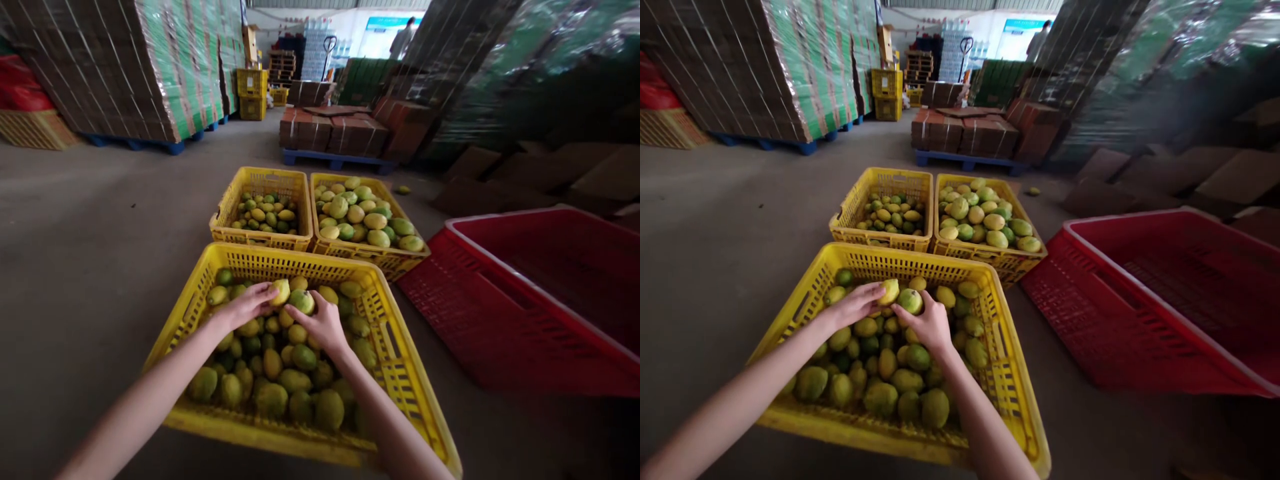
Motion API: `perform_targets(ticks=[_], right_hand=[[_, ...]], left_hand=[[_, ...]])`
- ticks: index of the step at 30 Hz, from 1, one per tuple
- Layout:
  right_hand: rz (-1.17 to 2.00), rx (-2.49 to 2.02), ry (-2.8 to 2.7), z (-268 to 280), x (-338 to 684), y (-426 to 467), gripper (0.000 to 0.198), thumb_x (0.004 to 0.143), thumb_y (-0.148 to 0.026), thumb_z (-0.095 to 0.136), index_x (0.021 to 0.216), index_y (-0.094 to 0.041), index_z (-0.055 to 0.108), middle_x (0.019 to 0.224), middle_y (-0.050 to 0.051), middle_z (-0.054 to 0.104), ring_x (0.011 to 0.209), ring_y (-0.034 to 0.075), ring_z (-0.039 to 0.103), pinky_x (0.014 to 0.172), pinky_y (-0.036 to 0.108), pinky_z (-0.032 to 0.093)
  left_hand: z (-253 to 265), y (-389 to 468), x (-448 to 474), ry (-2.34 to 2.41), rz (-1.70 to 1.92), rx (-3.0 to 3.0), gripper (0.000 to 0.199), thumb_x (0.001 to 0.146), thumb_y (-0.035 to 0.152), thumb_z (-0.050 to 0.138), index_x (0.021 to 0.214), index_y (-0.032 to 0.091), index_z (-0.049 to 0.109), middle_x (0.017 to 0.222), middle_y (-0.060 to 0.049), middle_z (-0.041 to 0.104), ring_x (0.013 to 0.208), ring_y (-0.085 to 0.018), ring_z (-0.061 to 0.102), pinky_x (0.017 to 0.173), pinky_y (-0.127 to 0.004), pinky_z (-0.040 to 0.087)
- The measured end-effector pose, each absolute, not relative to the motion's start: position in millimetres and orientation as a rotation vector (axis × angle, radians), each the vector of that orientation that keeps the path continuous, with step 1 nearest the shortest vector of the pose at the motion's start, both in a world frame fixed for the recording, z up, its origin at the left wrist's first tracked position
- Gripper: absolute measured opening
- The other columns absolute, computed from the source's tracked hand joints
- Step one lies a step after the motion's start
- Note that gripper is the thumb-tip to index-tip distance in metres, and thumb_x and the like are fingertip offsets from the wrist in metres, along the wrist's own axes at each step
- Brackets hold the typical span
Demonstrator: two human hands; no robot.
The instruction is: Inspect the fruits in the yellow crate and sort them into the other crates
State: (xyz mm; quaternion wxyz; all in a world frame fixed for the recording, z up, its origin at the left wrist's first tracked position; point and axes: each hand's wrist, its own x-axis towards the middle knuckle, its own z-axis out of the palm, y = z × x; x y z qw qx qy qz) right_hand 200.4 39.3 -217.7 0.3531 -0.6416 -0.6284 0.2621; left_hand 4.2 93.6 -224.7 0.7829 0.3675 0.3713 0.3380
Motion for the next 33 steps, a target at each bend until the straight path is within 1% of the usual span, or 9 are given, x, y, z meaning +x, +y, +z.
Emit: perform_targets(ticks=[2,5,9,12,16,19,23,29,33], right_hand=[[0.652,-1.642,-1.625,-216,202,39,0.050,0.072,-0.068,0.071,0.082,-0.020,0.062,0.064,0.002,0.069,0.056,0.020,0.063,0.051,0.027,0.044],[0.546,-1.651,-1.687,-216,206,39,0.052,0.072,-0.068,0.072,0.090,-0.019,0.065,0.066,0.003,0.071,0.057,0.021,0.065,0.053,0.029,0.047],[0.343,-1.625,-1.743,-221,207,37,0.057,0.073,-0.068,0.071,0.101,-0.019,0.068,0.082,0.008,0.075,0.073,0.027,0.072,0.066,0.035,0.056],[0.221,-1.602,-1.775,-223,206,37,0.063,0.074,-0.069,0.071,0.110,-0.018,0.068,0.091,0.012,0.076,0.083,0.029,0.073,0.075,0.039,0.058],[0.205,-1.601,-1.808,-222,204,36,0.059,0.079,-0.064,0.070,0.116,-0.019,0.067,0.101,0.014,0.076,0.092,0.030,0.072,0.083,0.040,0.057],[0.231,-1.600,-1.815,-220,202,36,0.059,0.078,-0.061,0.073,0.119,-0.020,0.066,0.105,0.014,0.075,0.097,0.031,0.070,0.086,0.042,0.056],[0.210,-1.586,-1.804,-218,199,36,0.063,0.077,-0.064,0.073,0.120,-0.019,0.065,0.107,0.014,0.073,0.098,0.031,0.069,0.085,0.041,0.055],[0.185,-1.603,-1.796,-216,197,35,0.061,0.080,-0.064,0.070,0.119,-0.018,0.063,0.106,0.014,0.071,0.096,0.031,0.068,0.082,0.040,0.056],[0.248,-1.579,-1.771,-218,197,35,0.061,0.077,-0.063,0.071,0.118,-0.021,0.057,0.107,0.013,0.069,0.099,0.031,0.067,0.084,0.041,0.055]], left_hand=[[-222,89,2,0.786,0.728,0.893,0.056,0.055,0.040,0.097,0.100,0.017,0.072,0.100,-0.005,0.072,0.094,-0.019,0.066,0.090,-0.032,0.051],[-220,88,0,0.828,0.748,1.110,0.064,0.051,0.039,0.098,0.105,0.021,0.069,0.102,-0.003,0.070,0.096,-0.021,0.065,0.092,-0.036,0.051],[-213,88,-3,0.861,0.897,1.531,0.057,0.058,0.037,0.095,0.106,0.022,0.068,0.111,-0.006,0.066,0.106,-0.023,0.062,0.093,-0.036,0.051],[-209,87,-4,0.866,0.996,1.712,0.052,0.063,0.036,0.092,0.107,0.022,0.069,0.113,-0.007,0.064,0.109,-0.025,0.061,0.091,-0.036,0.052],[-207,85,-4,0.881,1.006,1.737,0.047,0.066,0.035,0.091,0.106,0.023,0.070,0.115,-0.008,0.064,0.110,-0.025,0.060,0.090,-0.033,0.052],[-206,84,-6,0.885,0.993,1.718,0.046,0.065,0.034,0.091,0.106,0.024,0.072,0.116,-0.009,0.063,0.112,-0.027,0.059,0.090,-0.034,0.051],[-205,86,-8,0.897,0.999,1.711,0.048,0.065,0.034,0.092,0.109,0.025,0.075,0.115,-0.009,0.061,0.116,-0.028,0.056,0.096,-0.036,0.050],[-207,86,-8,0.897,0.991,1.696,0.049,0.066,0.033,0.091,0.112,0.026,0.076,0.117,-0.008,0.059,0.116,-0.027,0.056,0.096,-0.034,0.051],[-206,88,-8,0.894,0.982,1.646,0.050,0.065,0.029,0.091,0.112,0.025,0.076,0.117,-0.007,0.060,0.116,-0.026,0.057,0.097,-0.033,0.050]])
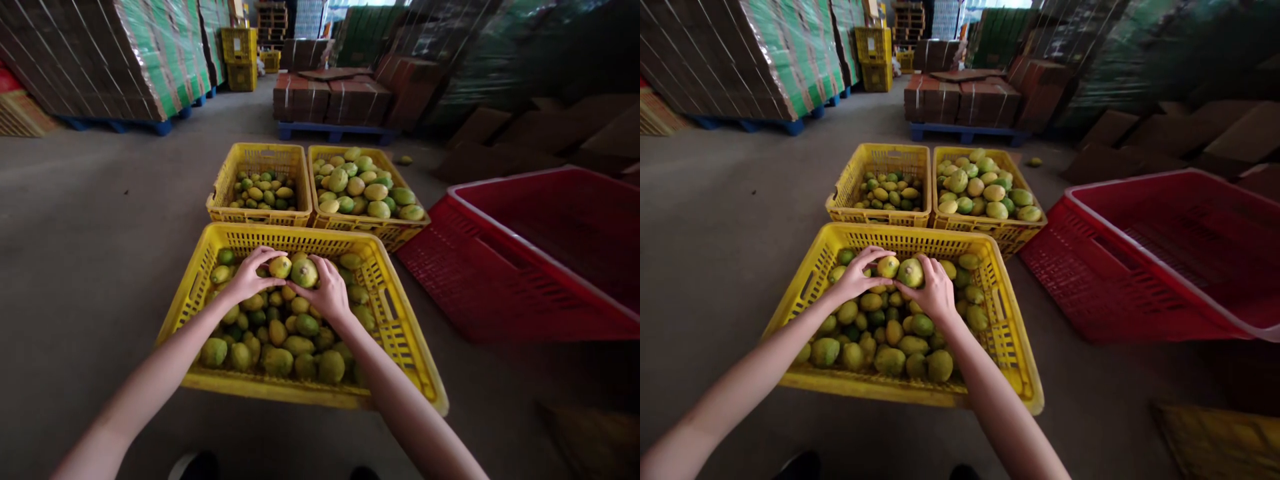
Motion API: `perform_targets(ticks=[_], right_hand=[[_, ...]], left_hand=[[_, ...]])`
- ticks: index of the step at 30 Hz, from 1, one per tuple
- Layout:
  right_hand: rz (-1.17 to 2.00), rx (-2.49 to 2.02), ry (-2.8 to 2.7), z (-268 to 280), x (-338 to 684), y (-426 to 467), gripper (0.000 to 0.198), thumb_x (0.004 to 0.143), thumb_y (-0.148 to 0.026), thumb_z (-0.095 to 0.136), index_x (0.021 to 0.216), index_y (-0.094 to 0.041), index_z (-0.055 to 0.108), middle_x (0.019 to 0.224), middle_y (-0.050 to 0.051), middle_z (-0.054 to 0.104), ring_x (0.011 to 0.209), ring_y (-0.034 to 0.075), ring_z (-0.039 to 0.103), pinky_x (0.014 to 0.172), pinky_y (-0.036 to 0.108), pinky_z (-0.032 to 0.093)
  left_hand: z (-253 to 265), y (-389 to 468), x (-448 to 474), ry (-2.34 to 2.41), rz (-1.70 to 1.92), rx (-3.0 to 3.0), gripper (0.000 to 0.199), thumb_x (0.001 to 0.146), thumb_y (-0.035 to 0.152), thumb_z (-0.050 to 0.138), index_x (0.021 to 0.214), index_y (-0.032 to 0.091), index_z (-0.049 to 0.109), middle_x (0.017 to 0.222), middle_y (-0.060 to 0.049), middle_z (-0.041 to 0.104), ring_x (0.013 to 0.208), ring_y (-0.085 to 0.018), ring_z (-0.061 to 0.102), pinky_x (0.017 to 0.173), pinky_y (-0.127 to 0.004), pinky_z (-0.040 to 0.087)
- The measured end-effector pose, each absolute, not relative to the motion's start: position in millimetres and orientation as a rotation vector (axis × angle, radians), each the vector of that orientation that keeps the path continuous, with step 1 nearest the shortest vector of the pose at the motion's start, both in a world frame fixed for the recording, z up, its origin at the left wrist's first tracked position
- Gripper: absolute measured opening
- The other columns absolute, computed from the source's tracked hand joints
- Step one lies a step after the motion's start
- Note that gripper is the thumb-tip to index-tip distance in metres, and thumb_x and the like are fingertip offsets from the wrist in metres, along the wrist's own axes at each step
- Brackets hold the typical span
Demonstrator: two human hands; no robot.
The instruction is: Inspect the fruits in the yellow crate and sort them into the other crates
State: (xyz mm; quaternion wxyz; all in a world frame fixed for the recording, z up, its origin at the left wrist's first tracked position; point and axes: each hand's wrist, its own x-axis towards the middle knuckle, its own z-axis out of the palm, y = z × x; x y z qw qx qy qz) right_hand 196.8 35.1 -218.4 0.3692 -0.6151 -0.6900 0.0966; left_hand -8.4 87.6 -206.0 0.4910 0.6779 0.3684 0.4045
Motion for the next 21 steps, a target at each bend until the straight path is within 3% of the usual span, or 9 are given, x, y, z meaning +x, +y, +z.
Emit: perform_targets(ticks=[4,7,10,13,17,21], right_hand=[[0.500,-1.514,-1.545,-221,196,36,0.069,0.071,-0.067,0.072,0.114,-0.022,0.044,0.103,0.011,0.066,0.091,0.029,0.067,0.080,0.042,0.056],[0.802,-1.430,-1.331,-220,194,38,0.060,0.071,-0.064,0.072,0.105,-0.025,0.040,0.099,0.007,0.064,0.088,0.025,0.065,0.078,0.039,0.057],[1.149,-1.305,-1.144,-218,193,42,0.048,0.076,-0.063,0.065,0.098,-0.027,0.043,0.099,0.004,0.064,0.091,0.023,0.065,0.073,0.035,0.058],[1.317,-1.241,-1.072,-218,193,45,0.046,0.077,-0.060,0.063,0.105,-0.027,0.050,0.111,0.005,0.066,0.100,0.024,0.065,0.072,0.033,0.058],[1.465,-1.242,-1.049,-219,191,45,0.050,0.074,-0.057,0.064,0.111,-0.027,0.054,0.113,0.006,0.068,0.099,0.026,0.067,0.074,0.036,0.059],[1.685,-1.202,-0.828,-222,182,45,0.032,0.084,-0.047,0.046,0.103,-0.023,0.055,0.099,0.008,0.072,0.089,0.026,0.070,0.067,0.039,0.059]], left_hand=[[-210,92,-8,0.837,0.937,1.360,0.053,0.064,0.027,0.092,0.112,0.023,0.072,0.110,-0.006,0.068,0.108,-0.023,0.063,0.094,-0.031,0.050],[-219,95,-7,0.776,0.897,1.033,0.040,0.070,0.026,0.087,0.106,0.020,0.070,0.100,-0.005,0.073,0.102,-0.020,0.067,0.095,-0.030,0.050],[-226,95,-3,0.773,0.867,0.779,0.020,0.079,0.022,0.076,0.098,0.017,0.072,0.099,-0.006,0.074,0.099,-0.020,0.068,0.093,-0.030,0.052],[-227,94,3,0.816,0.847,0.591,0.010,0.087,0.019,0.064,0.093,0.016,0.071,0.101,-0.008,0.075,0.098,-0.020,0.069,0.089,-0.029,0.055],[-229,93,12,0.862,0.829,0.440,0.016,0.095,0.027,0.058,0.096,0.016,0.069,0.094,-0.007,0.075,0.081,-0.015,0.069,0.067,-0.023,0.055],[-237,95,15,0.991,0.795,0.371,0.028,0.098,0.039,0.053,0.091,0.016,0.066,0.077,-0.005,0.070,0.061,-0.013,0.061,0.044,-0.021,0.040]])
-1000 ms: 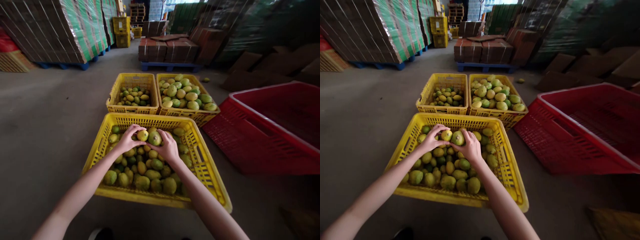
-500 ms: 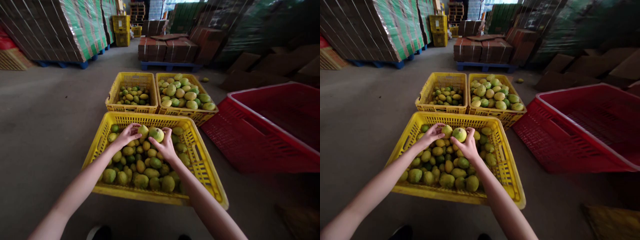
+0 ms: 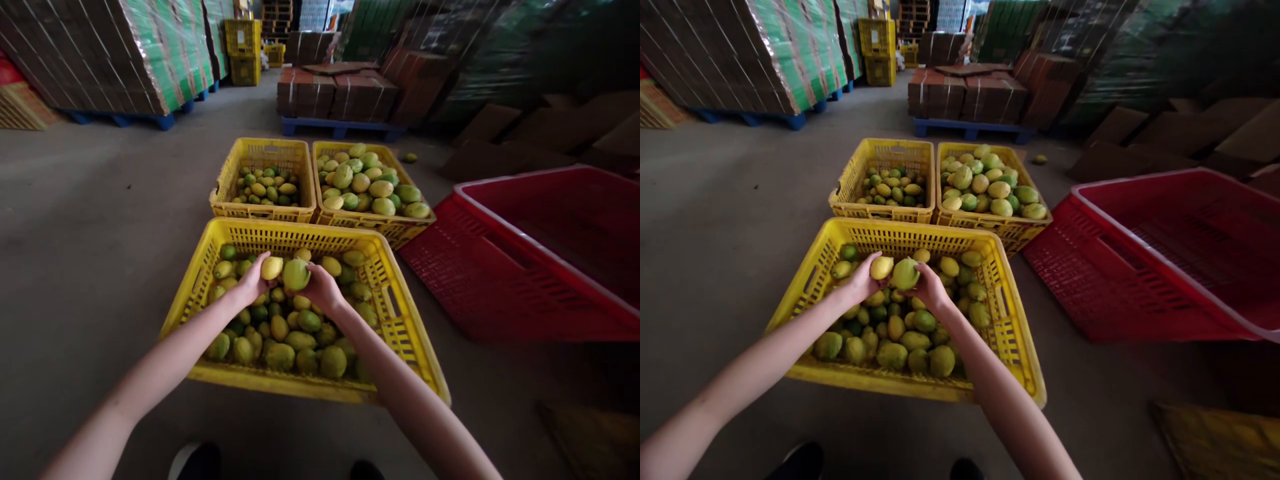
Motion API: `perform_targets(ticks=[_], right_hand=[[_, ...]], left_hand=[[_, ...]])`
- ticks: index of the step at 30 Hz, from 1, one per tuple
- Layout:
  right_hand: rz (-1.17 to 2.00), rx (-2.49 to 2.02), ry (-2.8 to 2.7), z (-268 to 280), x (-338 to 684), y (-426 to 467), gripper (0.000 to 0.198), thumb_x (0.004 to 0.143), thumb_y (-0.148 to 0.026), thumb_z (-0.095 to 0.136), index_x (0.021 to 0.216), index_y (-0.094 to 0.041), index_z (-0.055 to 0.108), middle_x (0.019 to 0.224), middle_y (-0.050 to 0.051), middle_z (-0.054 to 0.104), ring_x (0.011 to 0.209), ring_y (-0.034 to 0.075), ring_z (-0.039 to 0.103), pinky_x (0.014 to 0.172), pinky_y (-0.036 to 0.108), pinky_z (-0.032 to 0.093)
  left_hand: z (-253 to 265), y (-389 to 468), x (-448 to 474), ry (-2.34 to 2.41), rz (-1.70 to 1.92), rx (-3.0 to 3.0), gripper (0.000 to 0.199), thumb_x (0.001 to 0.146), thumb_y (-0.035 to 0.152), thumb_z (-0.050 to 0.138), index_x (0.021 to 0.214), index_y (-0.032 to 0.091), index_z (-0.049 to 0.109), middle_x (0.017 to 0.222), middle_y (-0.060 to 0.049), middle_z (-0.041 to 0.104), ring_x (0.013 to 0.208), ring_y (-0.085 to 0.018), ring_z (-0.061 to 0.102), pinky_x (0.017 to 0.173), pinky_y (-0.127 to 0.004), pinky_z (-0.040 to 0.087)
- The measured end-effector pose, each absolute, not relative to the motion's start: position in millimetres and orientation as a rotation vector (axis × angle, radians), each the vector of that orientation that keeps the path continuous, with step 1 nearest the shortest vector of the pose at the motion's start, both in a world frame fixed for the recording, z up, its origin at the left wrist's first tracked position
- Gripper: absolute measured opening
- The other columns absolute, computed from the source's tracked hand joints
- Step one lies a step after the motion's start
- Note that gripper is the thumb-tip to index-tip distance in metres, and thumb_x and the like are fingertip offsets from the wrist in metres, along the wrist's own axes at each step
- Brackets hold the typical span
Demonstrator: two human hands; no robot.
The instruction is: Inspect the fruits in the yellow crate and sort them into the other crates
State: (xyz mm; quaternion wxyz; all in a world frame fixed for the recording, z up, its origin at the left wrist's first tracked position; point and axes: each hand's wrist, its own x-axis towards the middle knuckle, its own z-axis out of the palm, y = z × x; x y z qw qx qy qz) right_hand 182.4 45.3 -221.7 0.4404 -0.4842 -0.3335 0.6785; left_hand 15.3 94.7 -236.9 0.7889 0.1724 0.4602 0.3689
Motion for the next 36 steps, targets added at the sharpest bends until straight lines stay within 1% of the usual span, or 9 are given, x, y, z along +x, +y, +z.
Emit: perform_targets(ticks=[4,8,12,16,20,24,28,31,36], right_hand=[[1.723,-1.181,-0.550,-222,175,46,0.023,0.089,-0.040,0.049,0.091,-0.020,0.061,0.084,0.008,0.072,0.074,0.024,0.068,0.057,0.034,0.056],[1.641,-1.272,-0.512,-226,176,50,0.038,0.094,-0.056,0.046,0.087,-0.022,0.061,0.076,0.006,0.070,0.066,0.022,0.065,0.056,0.034,0.056],[1.695,-1.315,-0.593,-231,181,54,0.054,0.095,-0.068,0.030,0.087,-0.023,0.058,0.074,0.007,0.068,0.066,0.023,0.066,0.062,0.038,0.058],[1.710,-1.305,-0.608,-231,182,51,0.058,0.089,-0.075,0.034,0.087,-0.023,0.059,0.073,0.007,0.069,0.065,0.024,0.068,0.059,0.039,0.057],[1.698,-1.263,-0.622,-227,176,45,0.058,0.088,-0.074,0.040,0.077,-0.021,0.061,0.066,0.007,0.068,0.053,0.021,0.063,0.045,0.031,0.050],[1.724,-1.190,-0.724,-223,168,38,0.053,0.086,-0.071,0.048,0.076,-0.021,0.062,0.064,0.006,0.069,0.056,0.021,0.066,0.040,0.028,0.046],[1.655,-1.177,-0.787,-223,167,35,0.051,0.080,-0.070,0.059,0.076,-0.020,0.064,0.065,0.005,0.069,0.055,0.020,0.065,0.039,0.026,0.045],[1.590,-1.191,-0.843,-226,168,36,0.053,0.075,-0.072,0.064,0.074,-0.019,0.065,0.067,0.004,0.070,0.051,0.017,0.060,0.039,0.026,0.045],[1.554,-1.164,-0.882,-231,168,38,0.051,0.074,-0.069,0.068,0.070,-0.018,0.067,0.070,0.003,0.070,0.056,0.016,0.060,0.045,0.026,0.046]], left_hand=[[-239,95,14,1.017,0.821,0.372,0.025,0.098,0.034,0.047,0.090,0.019,0.065,0.080,-0.004,0.070,0.065,-0.015,0.061,0.051,-0.024,0.048],[-232,92,13,0.907,0.837,0.369,0.026,0.095,0.041,0.055,0.091,0.018,0.066,0.080,-0.003,0.069,0.065,-0.013,0.061,0.061,-0.026,0.055],[-223,87,14,0.854,0.795,0.280,0.038,0.100,0.044,0.049,0.081,0.015,0.064,0.067,-0.005,0.063,0.056,-0.011,0.057,0.055,-0.022,0.051],[-216,84,16,0.796,0.832,0.340,0.037,0.099,0.043,0.053,0.078,0.014,0.064,0.071,-0.004,0.065,0.059,-0.012,0.061,0.055,-0.022,0.051],[-218,80,17,0.786,0.852,0.463,0.039,0.093,0.042,0.059,0.065,0.014,0.062,0.067,-0.001,0.062,0.051,-0.010,0.057,0.049,-0.022,0.046],[-224,76,20,0.855,0.942,0.560,0.028,0.084,0.034,0.062,0.063,0.015,0.063,0.064,0.000,0.060,0.050,-0.009,0.054,0.048,-0.022,0.044],[-225,73,20,0.871,1.006,0.752,0.026,0.079,0.033,0.061,0.059,0.017,0.063,0.061,0.001,0.057,0.052,-0.010,0.053,0.051,-0.023,0.043],[-225,72,19,0.900,1.030,0.879,0.033,0.081,0.034,0.056,0.053,0.017,0.061,0.055,0.000,0.056,0.054,-0.011,0.053,0.056,-0.022,0.043],[-228,73,20,0.930,1.019,0.807,0.040,0.084,0.036,0.056,0.050,0.017,0.061,0.054,-0.001,0.057,0.055,-0.010,0.052,0.058,-0.021,0.043]])
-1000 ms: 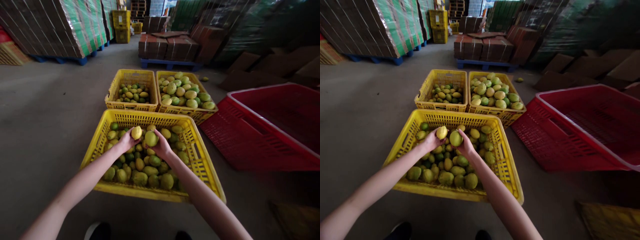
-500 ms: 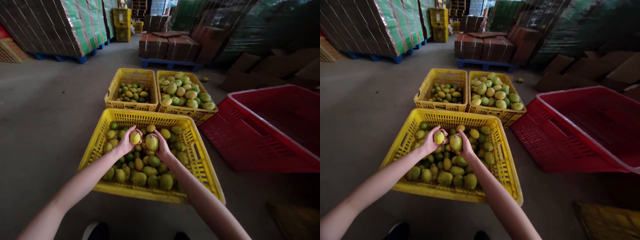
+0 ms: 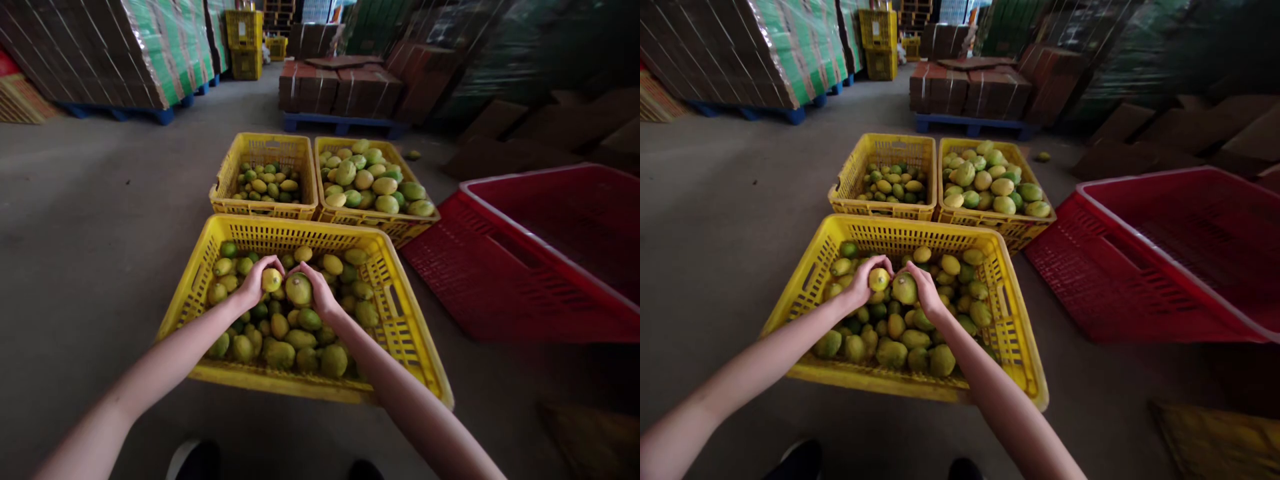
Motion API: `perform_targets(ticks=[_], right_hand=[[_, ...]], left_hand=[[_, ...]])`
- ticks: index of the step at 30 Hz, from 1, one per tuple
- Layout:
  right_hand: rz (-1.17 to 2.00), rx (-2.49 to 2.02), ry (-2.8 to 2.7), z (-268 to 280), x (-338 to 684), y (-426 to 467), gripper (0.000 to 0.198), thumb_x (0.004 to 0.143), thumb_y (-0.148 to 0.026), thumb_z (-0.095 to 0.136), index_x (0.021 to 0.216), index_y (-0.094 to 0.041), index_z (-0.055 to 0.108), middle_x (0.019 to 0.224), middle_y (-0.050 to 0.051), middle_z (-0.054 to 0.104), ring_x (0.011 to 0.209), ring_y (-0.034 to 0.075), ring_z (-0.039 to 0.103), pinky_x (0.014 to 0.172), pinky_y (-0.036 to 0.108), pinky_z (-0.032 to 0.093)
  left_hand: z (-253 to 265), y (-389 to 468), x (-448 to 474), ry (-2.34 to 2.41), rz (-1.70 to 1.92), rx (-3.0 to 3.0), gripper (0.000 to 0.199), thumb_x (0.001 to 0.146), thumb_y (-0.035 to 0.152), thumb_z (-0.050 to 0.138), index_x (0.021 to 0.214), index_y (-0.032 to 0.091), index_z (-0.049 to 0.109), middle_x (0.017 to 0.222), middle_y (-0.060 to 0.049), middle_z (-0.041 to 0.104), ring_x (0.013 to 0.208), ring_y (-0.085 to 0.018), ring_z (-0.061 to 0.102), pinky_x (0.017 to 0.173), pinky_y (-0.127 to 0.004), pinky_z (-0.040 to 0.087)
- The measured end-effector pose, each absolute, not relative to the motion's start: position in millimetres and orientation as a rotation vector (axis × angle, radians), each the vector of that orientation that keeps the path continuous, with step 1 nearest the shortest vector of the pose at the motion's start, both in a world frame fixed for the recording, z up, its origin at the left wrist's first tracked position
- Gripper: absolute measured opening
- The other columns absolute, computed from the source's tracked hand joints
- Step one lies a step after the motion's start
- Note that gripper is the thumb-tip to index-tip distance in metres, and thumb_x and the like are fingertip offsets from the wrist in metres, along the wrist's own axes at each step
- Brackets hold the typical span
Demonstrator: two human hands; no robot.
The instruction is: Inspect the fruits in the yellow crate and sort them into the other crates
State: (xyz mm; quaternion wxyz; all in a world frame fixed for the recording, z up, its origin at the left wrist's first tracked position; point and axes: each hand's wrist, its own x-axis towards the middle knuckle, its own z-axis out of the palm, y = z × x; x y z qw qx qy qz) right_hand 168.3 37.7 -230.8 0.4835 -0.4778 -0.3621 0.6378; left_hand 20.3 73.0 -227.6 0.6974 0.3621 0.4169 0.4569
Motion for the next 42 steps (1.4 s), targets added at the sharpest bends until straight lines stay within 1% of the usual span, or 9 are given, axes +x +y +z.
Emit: perform_targets(ticks=[8,13,17,22,25,28,30,35,42], right_hand=[[1.779,-0.987,-0.390,-229,173,45,0.013,0.080,-0.029,0.065,0.090,-0.020,0.066,0.079,0.003,0.074,0.066,0.019,0.069,0.055,0.028,0.056],[1.913,-1.126,-0.318,-230,180,51,0.041,0.098,-0.049,0.045,0.091,-0.014,0.066,0.069,0.011,0.072,0.054,0.019,0.067,0.049,0.028,0.055],[1.951,-1.197,-0.338,-232,181,52,0.058,0.100,-0.060,0.033,0.088,-0.015,0.066,0.062,0.010,0.069,0.050,0.019,0.063,0.045,0.028,0.052],[1.939,-1.189,-0.429,-238,179,51,0.052,0.095,-0.064,0.046,0.084,-0.017,0.064,0.063,0.008,0.069,0.051,0.018,0.062,0.047,0.028,0.052],[1.705,-1.250,-0.566,-243,177,49,0.039,0.082,-0.058,0.068,0.091,-0.020,0.062,0.078,0.006,0.071,0.064,0.020,0.066,0.056,0.032,0.057],[1.173,-1.433,-0.810,-244,180,47,0.055,0.061,-0.051,0.086,0.099,-0.024,0.057,0.095,0.006,0.070,0.086,0.026,0.068,0.075,0.041,0.060],[0.799,-1.504,-1.033,-243,186,47,0.064,0.055,-0.050,0.089,0.103,-0.024,0.054,0.100,0.006,0.069,0.094,0.028,0.067,0.085,0.046,0.058],[0.264,-1.406,-1.435,-242,196,45,0.054,0.074,-0.041,0.079,0.117,-0.025,0.051,0.111,0.008,0.068,0.104,0.029,0.065,0.093,0.049,0.055],[0.127,-1.338,-1.658,-249,193,42,0.045,0.084,-0.031,0.069,0.125,-0.025,0.052,0.119,0.011,0.068,0.108,0.031,0.063,0.096,0.052,0.052]], left_hand=[[-224,84,21,0.916,0.976,0.205,0.031,0.099,0.033,0.047,0.085,0.015,0.068,0.070,-0.003,0.066,0.056,-0.011,0.060,0.049,-0.019,0.049],[-222,86,19,0.956,0.851,0.096,0.035,0.104,0.037,0.039,0.102,0.012,0.064,0.068,-0.004,0.064,0.047,-0.010,0.055,0.040,-0.017,0.047],[-226,85,22,0.993,0.818,0.185,0.050,0.104,0.052,0.033,0.087,0.013,0.061,0.061,-0.004,0.060,0.041,-0.009,0.049,0.033,-0.016,0.039],[-233,85,25,0.932,0.759,0.248,0.054,0.102,0.058,0.033,0.076,0.017,0.056,0.055,-0.001,0.052,0.039,-0.009,0.044,0.032,-0.016,0.030],[-238,84,26,0.977,0.811,0.383,0.042,0.100,0.054,0.048,0.081,0.018,0.057,0.063,-0.002,0.057,0.049,-0.010,0.051,0.042,-0.018,0.041],[-241,84,23,1.040,0.996,0.742,0.028,0.089,0.045,0.071,0.089,0.020,0.058,0.083,-0.002,0.065,0.073,-0.014,0.062,0.067,-0.024,0.054],[-242,86,18,1.063,1.116,1.073,0.035,0.078,0.040,0.083,0.095,0.022,0.058,0.094,-0.002,0.066,0.088,-0.017,0.063,0.081,-0.028,0.054],[-244,91,7,1.057,1.321,1.690,0.055,0.066,0.042,0.090,0.105,0.024,0.055,0.105,-0.004,0.062,0.097,-0.021,0.062,0.088,-0.035,0.052],[-236,87,5,0.971,1.337,1.927,0.045,0.072,0.038,0.087,0.103,0.024,0.058,0.103,-0.005,0.060,0.096,-0.023,0.059,0.086,-0.035,0.050]])
